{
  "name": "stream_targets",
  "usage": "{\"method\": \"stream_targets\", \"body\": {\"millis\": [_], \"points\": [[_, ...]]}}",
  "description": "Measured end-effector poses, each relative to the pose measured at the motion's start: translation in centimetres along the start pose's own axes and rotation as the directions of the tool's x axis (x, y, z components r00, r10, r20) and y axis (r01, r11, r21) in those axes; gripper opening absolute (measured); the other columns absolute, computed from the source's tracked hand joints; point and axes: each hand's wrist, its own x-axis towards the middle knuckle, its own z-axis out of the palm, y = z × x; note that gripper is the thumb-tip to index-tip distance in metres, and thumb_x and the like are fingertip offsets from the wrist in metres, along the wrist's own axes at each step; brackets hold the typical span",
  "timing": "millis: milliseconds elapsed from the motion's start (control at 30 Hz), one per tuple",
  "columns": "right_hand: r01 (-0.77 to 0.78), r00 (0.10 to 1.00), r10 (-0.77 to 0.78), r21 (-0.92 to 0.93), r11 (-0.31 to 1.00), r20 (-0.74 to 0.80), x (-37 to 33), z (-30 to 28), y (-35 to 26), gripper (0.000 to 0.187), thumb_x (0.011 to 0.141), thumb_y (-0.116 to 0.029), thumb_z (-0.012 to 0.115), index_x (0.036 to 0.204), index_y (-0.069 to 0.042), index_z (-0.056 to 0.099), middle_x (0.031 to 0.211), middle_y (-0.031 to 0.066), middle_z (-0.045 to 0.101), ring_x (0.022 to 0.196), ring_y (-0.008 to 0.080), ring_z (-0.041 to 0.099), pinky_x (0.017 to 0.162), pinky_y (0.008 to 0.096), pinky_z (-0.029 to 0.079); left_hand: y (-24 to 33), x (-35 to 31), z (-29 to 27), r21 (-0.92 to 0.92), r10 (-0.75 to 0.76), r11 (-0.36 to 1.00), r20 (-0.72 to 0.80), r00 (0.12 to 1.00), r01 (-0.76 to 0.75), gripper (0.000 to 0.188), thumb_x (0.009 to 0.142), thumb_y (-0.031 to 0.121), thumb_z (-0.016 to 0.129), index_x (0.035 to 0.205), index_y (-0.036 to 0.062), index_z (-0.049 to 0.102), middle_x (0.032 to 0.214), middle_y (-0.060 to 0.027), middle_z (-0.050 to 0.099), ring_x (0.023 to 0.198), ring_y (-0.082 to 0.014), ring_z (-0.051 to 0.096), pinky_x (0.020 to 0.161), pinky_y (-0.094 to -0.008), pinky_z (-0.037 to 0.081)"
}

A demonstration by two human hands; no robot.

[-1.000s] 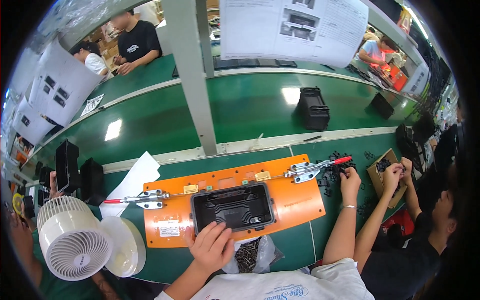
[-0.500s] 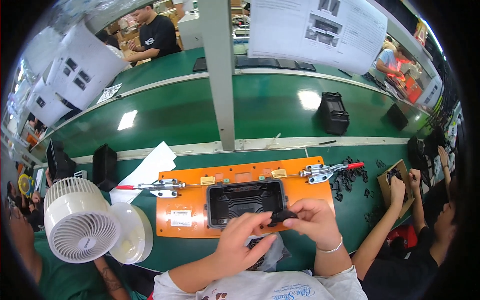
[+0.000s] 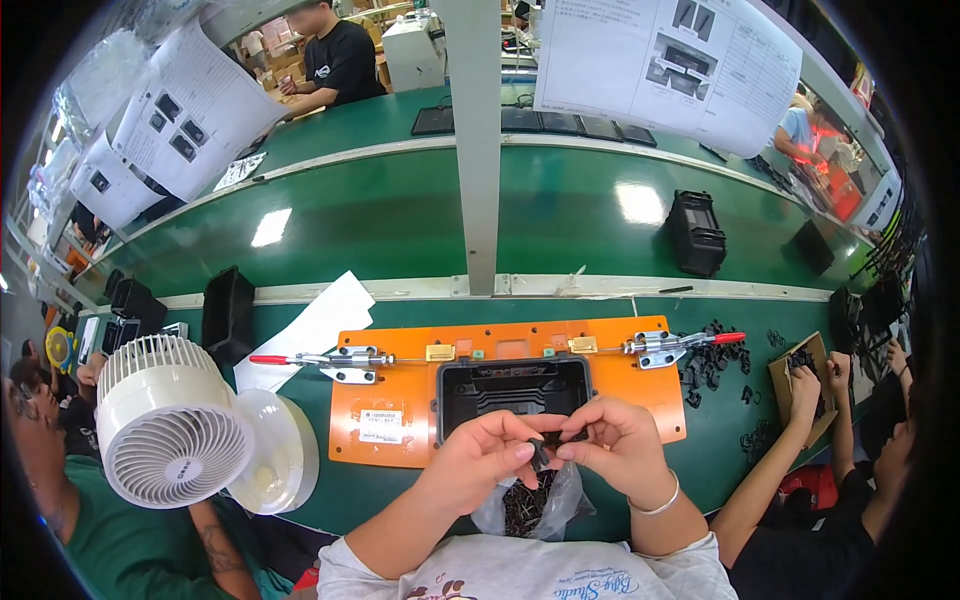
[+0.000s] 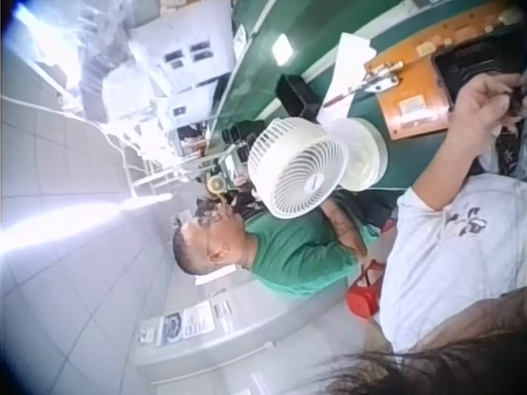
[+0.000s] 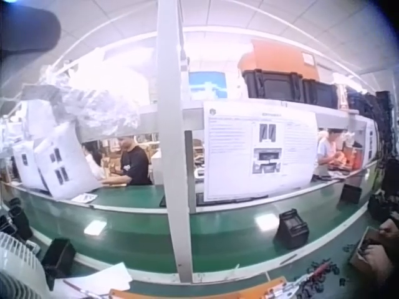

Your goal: Assemble plastic components onto a housing using a manual toggle clamp assembly jig.

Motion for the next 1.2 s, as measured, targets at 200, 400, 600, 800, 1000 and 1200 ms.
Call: {"method": "stream_targets", "body": {"millis": [200,400,600,800,1000,1200], "points": [[-0.027,1.000,0.027,0.174,0.984,0.002,0.2,-0.2,-1.2,0.021,0.077,0.014,0.065,0.096,0.005,0.061,0.099,0.0105,0.058,0.085,0.0137,0.061,0.071,0.0232,0.053,0.7,-0.7,-1.8,-0.269,-0.027,0.962,0.082,0.996,0.048,0.004,0.094,0.003,0.050,0.096,0.0061,0.048,0.117,-0.0236,0.055,0.088,-0.0244,0.067,0.072,-0.0328,0.058],[0.227,0.973,-0.231,-0.128,0.965,-0.017,0.4,0.2,0.4,0.021,0.073,0.010,0.070,0.091,-0.001,0.070,0.088,0.0039,0.054,0.071,0.0099,0.055,0.064,0.0202,0.047,-0.6,-0.7,-1.3,-0.288,0.039,0.958,0.104,0.994,-0.008,0.006,0.093,0.005,0.051,0.098,0.0077,0.051,0.105,-0.0179,0.054,0.091,-0.0280,0.064,0.078,-0.0398,0.056],[0.075,0.988,-0.082,0.059,0.995,0.130,0.2,1.3,0.3,0.025,0.079,0.004,0.069,0.103,0.002,0.067,0.091,0.0056,0.057,0.081,0.0140,0.063,0.068,0.0229,0.055,-0.8,-0.2,-1.1,-0.453,0.099,0.892,0.185,0.978,-0.005,0.007,0.092,0.005,0.055,0.096,0.0069,0.049,0.101,-0.0132,0.056,0.092,-0.0245,0.061,0.086,-0.0379,0.050],[-0.174,0.975,0.123,0.292,0.941,0.187,0.0,0.6,0.9,0.021,0.083,0.008,0.063,0.103,0.004,0.062,0.095,0.0078,0.058,0.084,0.0162,0.064,0.067,0.0242,0.054,-1.0,-0.4,-0.9,-0.308,0.151,0.949,0.250,0.956,-0.069,0.010,0.089,0.004,0.059,0.094,0.0042,0.051,0.099,-0.0117,0.055,0.091,-0.0204,0.058,0.084,-0.0330,0.049],[-0.008,0.996,0.023,-0.170,0.985,0.089,3.4,-0.6,-0.8,0.028,0.078,0.007,0.067,0.105,-0.001,0.062,0.093,0.0072,0.065,0.078,0.0147,0.064,0.073,0.0268,0.051,1.1,-1.7,-1.3,0.038,0.199,0.979,0.032,0.980,-0.200,0.025,0.083,-0.007,0.063,0.104,0.0011,0.053,0.103,-0.0109,0.062,0.091,-0.0150,0.060,0.076,-0.0267,0.051],[0.031,0.987,-0.106,-0.502,0.864,-0.121,8.2,-4.1,-1.2,0.023,0.075,0.002,0.069,0.098,-0.001,0.064,0.085,0.0038,0.067,0.081,0.0112,0.063,0.070,0.0266,0.048,4.4,-1.5,-4.4,0.394,0.289,0.897,-0.171,0.942,-0.203,0.040,0.080,-0.012,0.062,0.118,-0.0029,0.057,0.094,-0.0097,0.066,0.082,-0.0117,0.063,0.073,-0.0229,0.052]]}}
